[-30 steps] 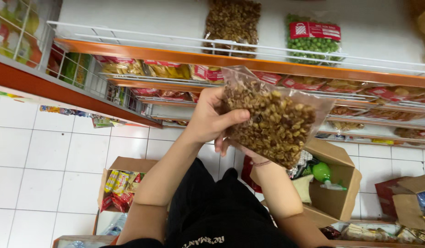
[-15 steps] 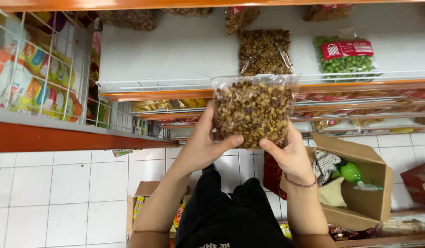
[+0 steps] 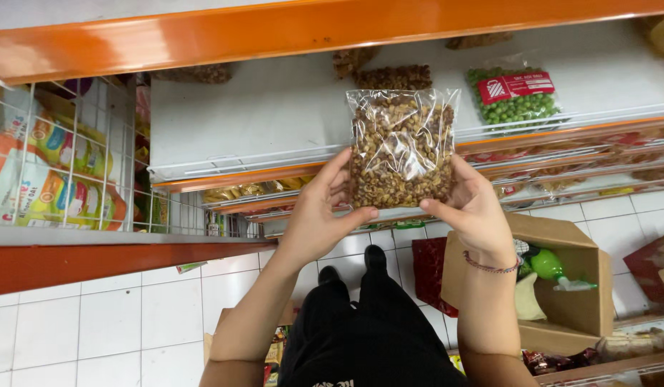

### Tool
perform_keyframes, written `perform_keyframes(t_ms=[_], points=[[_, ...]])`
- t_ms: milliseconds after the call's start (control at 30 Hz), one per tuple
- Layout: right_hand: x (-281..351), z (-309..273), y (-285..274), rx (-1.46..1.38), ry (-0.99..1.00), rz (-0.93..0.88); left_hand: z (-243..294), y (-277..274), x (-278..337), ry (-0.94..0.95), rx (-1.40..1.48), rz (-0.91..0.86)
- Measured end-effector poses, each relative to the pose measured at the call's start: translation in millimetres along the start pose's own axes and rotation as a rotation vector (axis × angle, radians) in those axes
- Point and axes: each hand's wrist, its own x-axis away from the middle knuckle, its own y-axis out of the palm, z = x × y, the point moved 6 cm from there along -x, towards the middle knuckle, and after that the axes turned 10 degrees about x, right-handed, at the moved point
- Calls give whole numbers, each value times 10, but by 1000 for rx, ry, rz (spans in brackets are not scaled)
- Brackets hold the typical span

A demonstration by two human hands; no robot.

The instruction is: The person removes bags of peas and walnuts from a cardboard box, wipes them with a cloth, and places them on a shelf. They then take milk cartons from the box, scan one with a handheld scanner, and arrange them on a different shelf.

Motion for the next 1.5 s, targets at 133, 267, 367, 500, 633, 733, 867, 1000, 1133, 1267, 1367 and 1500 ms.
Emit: perform_keyframes(t_ms=[133,267,367,500,633,733,867,1000,1133,1267,1367,1500], points=[[-120,-1,-226,-22,-3,46,82,30,-143,46,-84,80],[-273,-86,-369,76,-86,125,227,86,-300,136,-188,141],[-411,-139,-464,281,-125,199,288,170,-428,242,-269,206],[-614,-233,-567,626,-230,274,329,263,-570,313,-443,275],[-730,-279,-642,721,-236,240,367,324,-668,334,-584,293],[-835,-289,-663,760,-222,225,391,334,-747,327,-617,304],[-860,-353,-601,889,-247,222,349,327,-825,220,-694,337],[-851,-411,-514,932,-244,232,315,370,-861,257,-856,342],[-836,-466,-477,954,-229,202,291,362,-802,283,-918,355],[-798,-521,-426,998,-310,193,322,395,-727,360,-973,389],[-756,-566,-380,1080,-379,205,309,410,-697,412,-976,382],[-745,-563,-316,1099,-441,155,231,427,-694,517,-1035,406]])
